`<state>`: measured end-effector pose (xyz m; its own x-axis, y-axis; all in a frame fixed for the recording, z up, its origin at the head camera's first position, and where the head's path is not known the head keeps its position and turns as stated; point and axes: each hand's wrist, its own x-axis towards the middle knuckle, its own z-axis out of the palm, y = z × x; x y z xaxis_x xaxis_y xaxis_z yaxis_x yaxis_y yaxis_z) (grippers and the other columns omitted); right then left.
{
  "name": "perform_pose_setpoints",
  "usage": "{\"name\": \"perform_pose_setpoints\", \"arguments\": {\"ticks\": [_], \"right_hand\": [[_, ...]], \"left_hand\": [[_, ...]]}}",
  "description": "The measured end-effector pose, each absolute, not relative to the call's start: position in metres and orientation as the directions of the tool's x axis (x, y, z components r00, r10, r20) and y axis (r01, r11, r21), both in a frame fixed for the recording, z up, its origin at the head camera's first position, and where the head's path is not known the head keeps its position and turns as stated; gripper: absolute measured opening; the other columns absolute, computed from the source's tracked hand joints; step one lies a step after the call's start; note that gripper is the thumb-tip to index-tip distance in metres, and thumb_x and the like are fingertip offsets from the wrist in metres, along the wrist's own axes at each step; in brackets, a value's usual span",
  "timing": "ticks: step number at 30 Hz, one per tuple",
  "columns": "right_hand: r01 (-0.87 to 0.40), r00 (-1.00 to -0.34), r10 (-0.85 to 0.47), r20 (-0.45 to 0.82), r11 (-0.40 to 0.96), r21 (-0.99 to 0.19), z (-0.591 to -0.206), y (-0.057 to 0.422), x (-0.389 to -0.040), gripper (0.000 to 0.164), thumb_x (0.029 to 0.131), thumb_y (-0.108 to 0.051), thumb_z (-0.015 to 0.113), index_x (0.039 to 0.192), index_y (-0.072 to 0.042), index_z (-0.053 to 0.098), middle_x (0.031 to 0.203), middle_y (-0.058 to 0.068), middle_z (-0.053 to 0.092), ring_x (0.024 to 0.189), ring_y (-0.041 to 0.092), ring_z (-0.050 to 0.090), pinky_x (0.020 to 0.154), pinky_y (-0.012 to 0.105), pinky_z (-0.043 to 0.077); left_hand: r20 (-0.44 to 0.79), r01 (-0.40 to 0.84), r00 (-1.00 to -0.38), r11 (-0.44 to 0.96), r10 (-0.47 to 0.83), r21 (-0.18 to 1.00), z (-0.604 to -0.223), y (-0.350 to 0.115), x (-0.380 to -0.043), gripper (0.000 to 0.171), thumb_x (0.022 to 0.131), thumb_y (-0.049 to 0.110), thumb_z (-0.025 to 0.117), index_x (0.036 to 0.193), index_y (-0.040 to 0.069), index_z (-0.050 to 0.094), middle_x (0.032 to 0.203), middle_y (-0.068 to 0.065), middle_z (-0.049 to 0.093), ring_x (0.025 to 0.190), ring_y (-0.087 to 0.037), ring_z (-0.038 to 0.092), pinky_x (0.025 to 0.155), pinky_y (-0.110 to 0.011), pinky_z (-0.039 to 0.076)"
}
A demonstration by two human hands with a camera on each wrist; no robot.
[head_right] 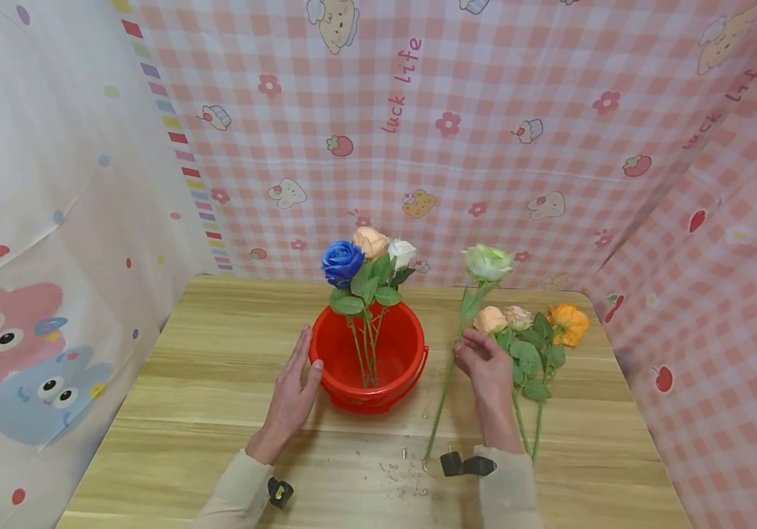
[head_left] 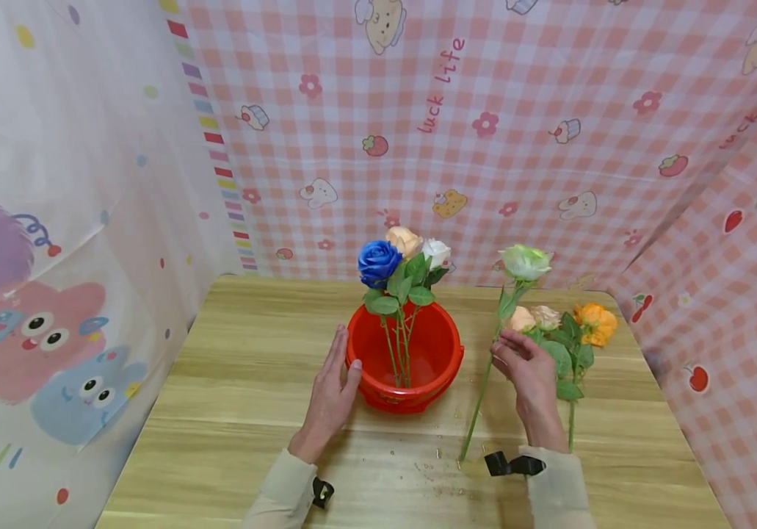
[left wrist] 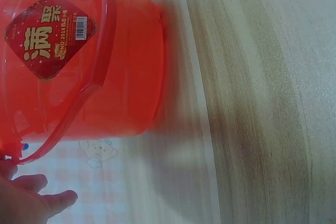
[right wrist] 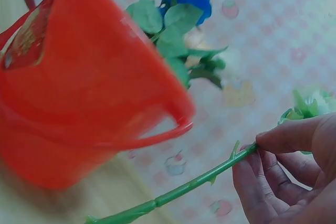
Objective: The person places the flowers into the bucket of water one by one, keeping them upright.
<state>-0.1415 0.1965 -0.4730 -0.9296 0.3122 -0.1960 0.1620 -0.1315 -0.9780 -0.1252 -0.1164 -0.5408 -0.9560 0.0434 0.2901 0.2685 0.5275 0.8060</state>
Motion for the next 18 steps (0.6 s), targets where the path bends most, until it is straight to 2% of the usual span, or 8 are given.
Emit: {"name": "perform_pose_setpoints", "arguments": {"ticks": [4, 12, 18], "right_hand": [[0.113, -0.937, 0.321, -0.137, -0.094, -0.989, -0.455, 0.196, -0.143, 0.038, 0.096, 0.002, 0.067, 0.134, 0.006, 0.060, 0.100, -0.004, 0.066, 0.089, 0.008, 0.071, 0.081, 0.022, 0.060], [-0.054, -0.933, 0.361, 0.012, -0.106, -0.993, -0.419, 0.194, -0.146, 0.031, 0.092, 0.002, 0.073, 0.122, 0.006, 0.068, 0.096, -0.001, 0.070, 0.086, 0.011, 0.071, 0.072, 0.021, 0.060], [-0.122, -0.927, 0.368, 0.078, -0.100, -0.987, -0.396, 0.190, -0.147, 0.029, 0.092, 0.001, 0.074, 0.121, 0.003, 0.071, 0.101, 0.006, 0.069, 0.089, 0.014, 0.071, 0.076, 0.023, 0.061]], "left_hand": [[0.270, 0.254, -0.962, 0.522, 0.046, 0.814, -0.541, -0.117, -0.125, 0.064, 0.110, 0.033, 0.046, 0.165, 0.009, 0.024, 0.171, -0.008, 0.022, 0.156, -0.021, 0.022, 0.124, -0.045, 0.025], [0.272, 0.258, -0.961, 0.522, 0.051, 0.813, -0.541, -0.117, -0.125, 0.063, 0.111, 0.032, 0.045, 0.165, 0.008, 0.024, 0.172, -0.008, 0.022, 0.157, -0.020, 0.021, 0.124, -0.044, 0.024], [0.276, 0.262, -0.960, 0.525, 0.054, 0.810, -0.541, -0.117, -0.125, 0.063, 0.111, 0.031, 0.046, 0.165, 0.008, 0.023, 0.172, -0.008, 0.021, 0.157, -0.020, 0.021, 0.124, -0.044, 0.024]]}}
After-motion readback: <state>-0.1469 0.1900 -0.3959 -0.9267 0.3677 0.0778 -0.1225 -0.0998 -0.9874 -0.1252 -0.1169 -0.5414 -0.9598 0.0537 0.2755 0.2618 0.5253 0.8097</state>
